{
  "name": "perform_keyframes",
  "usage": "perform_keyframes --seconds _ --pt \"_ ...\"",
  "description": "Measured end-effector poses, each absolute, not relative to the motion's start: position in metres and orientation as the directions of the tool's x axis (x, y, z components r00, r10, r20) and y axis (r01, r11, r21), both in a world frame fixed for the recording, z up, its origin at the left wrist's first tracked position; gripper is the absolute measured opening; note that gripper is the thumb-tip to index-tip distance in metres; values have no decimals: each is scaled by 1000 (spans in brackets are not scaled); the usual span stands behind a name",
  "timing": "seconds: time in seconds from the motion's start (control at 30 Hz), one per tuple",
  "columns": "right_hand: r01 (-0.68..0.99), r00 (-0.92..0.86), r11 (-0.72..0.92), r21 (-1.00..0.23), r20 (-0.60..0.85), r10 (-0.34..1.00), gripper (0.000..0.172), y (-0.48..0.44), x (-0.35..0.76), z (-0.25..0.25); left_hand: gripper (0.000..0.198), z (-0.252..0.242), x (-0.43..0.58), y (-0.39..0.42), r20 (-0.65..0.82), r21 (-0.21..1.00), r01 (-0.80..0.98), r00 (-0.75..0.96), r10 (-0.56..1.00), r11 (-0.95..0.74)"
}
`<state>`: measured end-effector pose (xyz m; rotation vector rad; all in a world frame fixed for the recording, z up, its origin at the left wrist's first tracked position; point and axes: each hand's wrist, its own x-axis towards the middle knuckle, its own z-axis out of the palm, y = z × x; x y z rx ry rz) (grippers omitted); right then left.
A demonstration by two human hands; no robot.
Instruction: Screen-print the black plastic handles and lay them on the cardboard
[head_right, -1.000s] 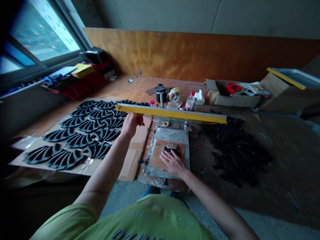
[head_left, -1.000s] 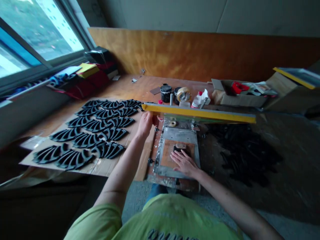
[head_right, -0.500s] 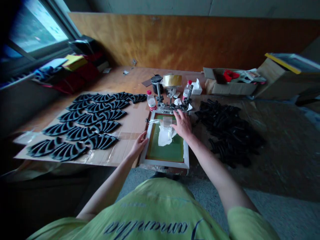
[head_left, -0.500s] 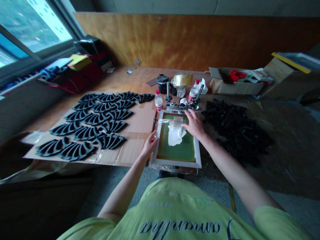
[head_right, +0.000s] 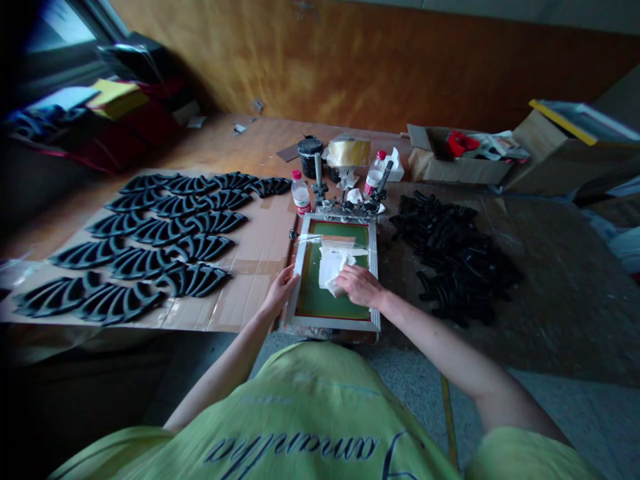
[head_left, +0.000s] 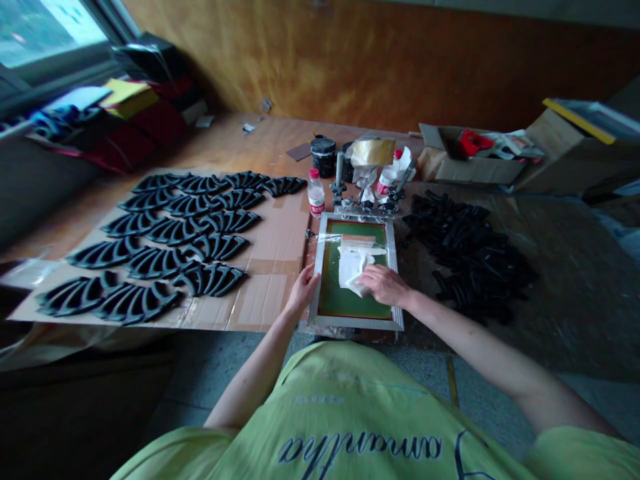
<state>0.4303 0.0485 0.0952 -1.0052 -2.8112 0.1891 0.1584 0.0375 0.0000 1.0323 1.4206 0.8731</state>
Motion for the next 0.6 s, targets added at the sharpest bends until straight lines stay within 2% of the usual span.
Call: perform_keyframes --seconds 0.07,0.17,0.27,0.33,0.4,0.43,0.6 --pt "636 -742 744 -207 102 663 13 56 431 100 70 3 159 37 -347 933 98 -5 938 346" --pt "726 -632 660 -193 193 751 14 58 426 95 72 7 160 35 -349 935 63 -13 937 349" --pt "692 -648 697 -187 263 714 20 44 424 80 74 11 161 33 -350 937 8 -12 937 351" --pt "649 -681 730 -213 264 683 17 39 424 77 76 14 162 33 -349 937 -12 -22 937 349" --pt "667 -649 700 -254 263 714 11 47 421 82 77 20 163 32 -349 937 -23 -28 937 348" --pt "696 -609 664 -272 266 747 15 56 417 88 79 25 163 32 -353 935 -31 -25 935 352" --pt "875 -308 393 -284 300 903 58 119 420 131 87 68 160 28 -369 924 -96 25 929 369"
